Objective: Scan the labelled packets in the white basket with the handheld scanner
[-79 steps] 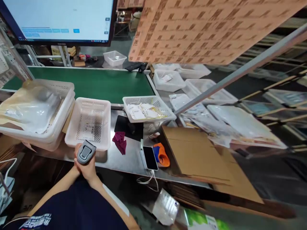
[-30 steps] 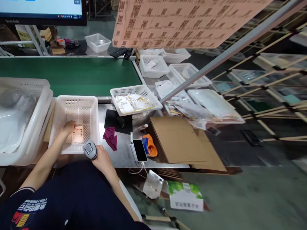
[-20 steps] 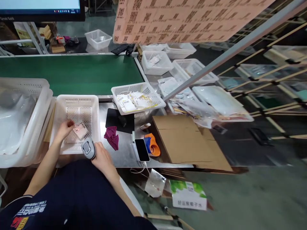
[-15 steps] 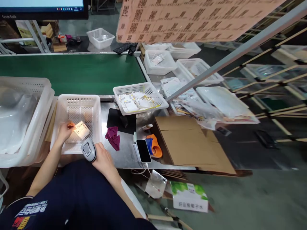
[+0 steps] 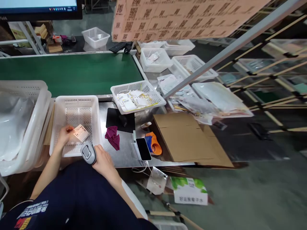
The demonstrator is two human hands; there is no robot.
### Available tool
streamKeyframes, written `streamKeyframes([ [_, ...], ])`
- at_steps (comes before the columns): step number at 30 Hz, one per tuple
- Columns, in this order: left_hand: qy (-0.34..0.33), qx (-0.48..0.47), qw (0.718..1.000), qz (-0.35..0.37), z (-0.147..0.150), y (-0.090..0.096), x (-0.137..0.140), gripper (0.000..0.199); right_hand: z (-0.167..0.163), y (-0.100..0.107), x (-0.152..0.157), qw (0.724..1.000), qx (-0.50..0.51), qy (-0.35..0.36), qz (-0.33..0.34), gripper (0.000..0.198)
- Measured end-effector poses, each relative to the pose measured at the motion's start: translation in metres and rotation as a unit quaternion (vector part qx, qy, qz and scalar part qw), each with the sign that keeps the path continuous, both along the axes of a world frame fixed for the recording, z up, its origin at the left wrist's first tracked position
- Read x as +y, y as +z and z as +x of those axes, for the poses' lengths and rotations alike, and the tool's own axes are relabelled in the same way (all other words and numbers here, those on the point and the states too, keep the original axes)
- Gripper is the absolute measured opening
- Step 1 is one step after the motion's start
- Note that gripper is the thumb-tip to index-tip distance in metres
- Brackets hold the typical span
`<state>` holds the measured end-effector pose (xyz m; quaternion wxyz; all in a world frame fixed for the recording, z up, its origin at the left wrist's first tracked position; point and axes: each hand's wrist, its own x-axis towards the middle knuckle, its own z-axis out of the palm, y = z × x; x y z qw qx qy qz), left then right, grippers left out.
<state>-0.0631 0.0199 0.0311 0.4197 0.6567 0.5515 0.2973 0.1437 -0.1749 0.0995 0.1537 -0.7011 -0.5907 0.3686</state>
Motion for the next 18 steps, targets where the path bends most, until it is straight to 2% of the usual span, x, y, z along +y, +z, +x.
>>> streamKeyframes([
  [18,-0.007,-0.013,1.000,0.006,-0.0058,-0.0047,0.0000,0.012,-0.0064,-0.0019,0.0003,1.000,-0.011,-0.014,-0.012,0.030],
])
